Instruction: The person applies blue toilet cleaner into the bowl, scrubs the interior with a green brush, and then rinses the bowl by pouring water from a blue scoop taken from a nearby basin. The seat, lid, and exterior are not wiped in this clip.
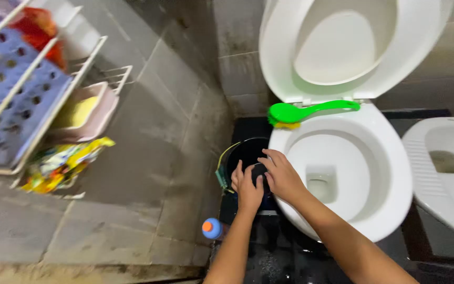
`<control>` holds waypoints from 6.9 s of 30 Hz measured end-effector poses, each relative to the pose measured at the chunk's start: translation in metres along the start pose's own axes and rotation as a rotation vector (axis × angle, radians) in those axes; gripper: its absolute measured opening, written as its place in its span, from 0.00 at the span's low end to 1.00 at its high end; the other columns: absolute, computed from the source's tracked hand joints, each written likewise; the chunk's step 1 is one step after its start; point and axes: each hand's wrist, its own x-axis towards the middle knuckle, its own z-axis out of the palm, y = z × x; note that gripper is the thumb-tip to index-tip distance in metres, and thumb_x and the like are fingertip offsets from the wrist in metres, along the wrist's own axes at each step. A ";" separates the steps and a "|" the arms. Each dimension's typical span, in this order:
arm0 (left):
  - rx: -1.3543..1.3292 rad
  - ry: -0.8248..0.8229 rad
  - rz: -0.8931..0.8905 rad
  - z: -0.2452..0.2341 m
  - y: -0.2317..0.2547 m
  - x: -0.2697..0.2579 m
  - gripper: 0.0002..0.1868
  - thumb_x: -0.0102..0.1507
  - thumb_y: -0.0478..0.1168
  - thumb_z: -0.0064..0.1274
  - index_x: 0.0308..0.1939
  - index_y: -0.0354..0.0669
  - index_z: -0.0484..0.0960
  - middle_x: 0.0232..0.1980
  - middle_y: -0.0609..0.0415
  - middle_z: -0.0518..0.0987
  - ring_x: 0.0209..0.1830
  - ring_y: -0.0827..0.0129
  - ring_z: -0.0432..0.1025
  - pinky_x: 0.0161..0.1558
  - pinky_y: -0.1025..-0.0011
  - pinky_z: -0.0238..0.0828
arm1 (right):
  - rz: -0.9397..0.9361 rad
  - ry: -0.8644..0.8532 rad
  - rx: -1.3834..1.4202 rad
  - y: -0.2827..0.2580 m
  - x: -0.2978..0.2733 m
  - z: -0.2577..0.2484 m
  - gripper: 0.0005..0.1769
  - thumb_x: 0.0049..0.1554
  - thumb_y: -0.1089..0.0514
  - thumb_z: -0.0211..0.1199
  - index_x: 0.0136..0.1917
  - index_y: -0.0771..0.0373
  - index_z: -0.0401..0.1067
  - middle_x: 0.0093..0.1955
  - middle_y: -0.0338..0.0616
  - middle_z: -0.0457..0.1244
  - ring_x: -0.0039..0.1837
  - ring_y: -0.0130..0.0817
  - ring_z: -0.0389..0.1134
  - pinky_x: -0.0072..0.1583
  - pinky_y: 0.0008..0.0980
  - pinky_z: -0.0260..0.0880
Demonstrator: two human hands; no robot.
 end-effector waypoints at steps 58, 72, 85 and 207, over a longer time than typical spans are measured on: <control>0.241 -0.181 -0.125 -0.151 -0.078 -0.041 0.16 0.49 0.31 0.64 0.41 0.36 0.86 0.45 0.36 0.81 0.47 0.42 0.77 0.51 0.55 0.74 | 0.390 -0.393 0.431 -0.051 -0.084 0.192 0.65 0.34 0.59 0.84 0.78 0.57 0.50 0.78 0.51 0.51 0.79 0.51 0.50 0.76 0.44 0.51; 0.206 -0.090 0.045 -0.216 0.122 0.022 0.13 0.53 0.34 0.65 0.40 0.34 0.86 0.47 0.38 0.82 0.49 0.45 0.76 0.51 0.56 0.74 | 0.421 -0.105 0.609 -0.121 -0.012 0.040 0.61 0.34 0.63 0.82 0.75 0.53 0.51 0.68 0.48 0.61 0.70 0.44 0.63 0.69 0.42 0.62; 0.063 -0.037 0.258 -0.205 0.247 0.058 0.14 0.51 0.34 0.66 0.40 0.34 0.86 0.44 0.38 0.82 0.48 0.44 0.76 0.53 0.55 0.72 | 0.318 0.139 0.506 -0.112 0.021 -0.097 0.50 0.37 0.59 0.79 0.70 0.56 0.59 0.58 0.47 0.68 0.61 0.43 0.71 0.62 0.41 0.70; -0.039 -0.652 -0.107 0.040 0.057 0.031 0.31 0.72 0.54 0.28 0.50 0.29 0.79 0.54 0.27 0.78 0.58 0.36 0.71 0.62 0.51 0.65 | 1.544 0.251 1.071 0.158 -0.070 -0.087 0.29 0.43 0.59 0.72 0.55 0.75 0.67 0.40 0.61 0.68 0.38 0.57 0.73 0.44 0.61 0.77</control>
